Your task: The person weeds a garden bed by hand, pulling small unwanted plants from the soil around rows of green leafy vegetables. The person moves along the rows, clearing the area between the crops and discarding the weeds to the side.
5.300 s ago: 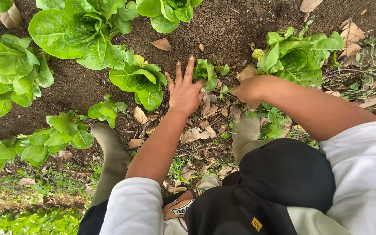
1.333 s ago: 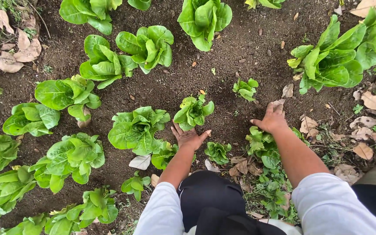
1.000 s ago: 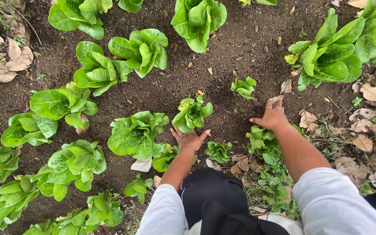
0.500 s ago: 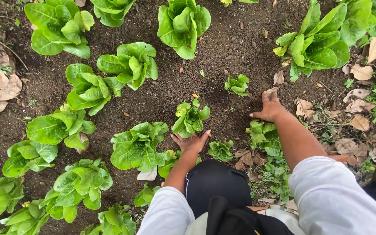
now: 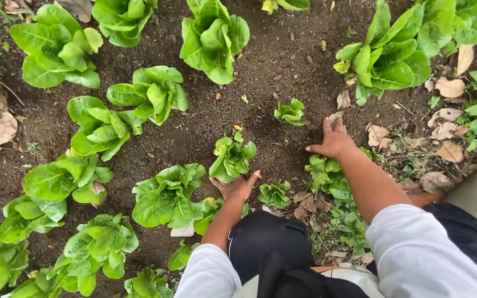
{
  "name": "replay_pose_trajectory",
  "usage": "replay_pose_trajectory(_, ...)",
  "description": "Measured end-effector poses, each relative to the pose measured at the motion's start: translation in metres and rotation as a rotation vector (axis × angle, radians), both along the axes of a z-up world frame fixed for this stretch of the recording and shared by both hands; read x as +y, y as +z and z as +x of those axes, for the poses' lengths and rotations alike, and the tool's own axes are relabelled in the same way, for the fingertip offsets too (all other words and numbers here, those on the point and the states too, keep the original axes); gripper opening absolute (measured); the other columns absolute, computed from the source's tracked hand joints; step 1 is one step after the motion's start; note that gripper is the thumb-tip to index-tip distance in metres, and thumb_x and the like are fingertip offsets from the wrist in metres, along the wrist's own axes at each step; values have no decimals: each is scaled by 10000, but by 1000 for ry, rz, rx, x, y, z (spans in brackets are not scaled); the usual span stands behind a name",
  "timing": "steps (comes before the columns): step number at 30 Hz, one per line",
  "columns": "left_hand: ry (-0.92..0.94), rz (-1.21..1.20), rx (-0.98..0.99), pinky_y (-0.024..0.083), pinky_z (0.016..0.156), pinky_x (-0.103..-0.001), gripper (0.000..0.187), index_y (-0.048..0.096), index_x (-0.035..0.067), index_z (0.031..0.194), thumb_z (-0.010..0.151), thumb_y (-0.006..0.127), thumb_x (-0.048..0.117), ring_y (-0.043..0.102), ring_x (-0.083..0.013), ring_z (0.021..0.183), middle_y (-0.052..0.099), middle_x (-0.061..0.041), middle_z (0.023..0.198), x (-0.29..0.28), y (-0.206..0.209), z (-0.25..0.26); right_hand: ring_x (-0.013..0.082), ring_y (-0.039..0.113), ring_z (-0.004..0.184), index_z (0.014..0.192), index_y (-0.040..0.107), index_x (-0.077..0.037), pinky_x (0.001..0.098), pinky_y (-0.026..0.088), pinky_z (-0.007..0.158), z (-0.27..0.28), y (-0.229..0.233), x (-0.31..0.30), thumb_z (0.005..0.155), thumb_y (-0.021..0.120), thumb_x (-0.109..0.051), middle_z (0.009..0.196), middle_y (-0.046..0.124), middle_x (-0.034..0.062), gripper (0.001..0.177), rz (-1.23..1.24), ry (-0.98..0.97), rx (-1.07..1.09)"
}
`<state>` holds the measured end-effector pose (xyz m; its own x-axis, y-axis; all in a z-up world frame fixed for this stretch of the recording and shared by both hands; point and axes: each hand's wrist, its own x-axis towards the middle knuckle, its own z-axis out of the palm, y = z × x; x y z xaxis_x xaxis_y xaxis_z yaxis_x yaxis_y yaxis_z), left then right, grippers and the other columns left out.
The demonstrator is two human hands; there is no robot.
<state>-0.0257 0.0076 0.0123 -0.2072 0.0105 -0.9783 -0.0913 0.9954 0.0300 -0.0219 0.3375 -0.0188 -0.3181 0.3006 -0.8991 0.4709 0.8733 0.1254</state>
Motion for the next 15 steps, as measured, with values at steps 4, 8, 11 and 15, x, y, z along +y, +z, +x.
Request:
replay_pose_trajectory(4,28,1,42,-164,1201,-677,1206,56,121,1666,819,112,978,-137,-545,1528,-88,-202,1718,-2,-11,14,441,238,1541,1673,118,-139,530,288,1236,-2,17,-8,712,669,-832,1677,123,297,1307,6,7,9)
replay_pose_trajectory(8,-19,2,7,-225,1172,-685,1250,206,70,1640,807,5,980,-105,-507,1550,0,-204,1718,-9,-48,33,448,243,1536,1668,164,-123,512,277,1242,-11,26,-10,753,670,-794,1671,149,309,1242,4,9,22)
replay_pose_trajectory(11,-14,-6,-6,-181,1191,-695,1266,255,45,1620,803,14,983,-61,-498,1560,27,-223,1711,-7,-45,34,431,276,1525,1667,178,-122,508,293,1227,-17,21,0,756,660,-805,1657,187,320,1236,0,64,-8)
replay_pose_trajectory(15,-1,-1,-34,-235,1158,-705,1232,278,31,1609,826,12,944,-23,-465,1574,128,-225,1699,9,5,-3,396,626,1202,1489,530,-163,563,528,976,-57,8,28,1004,526,-544,1291,624,247,617,16,57,158)
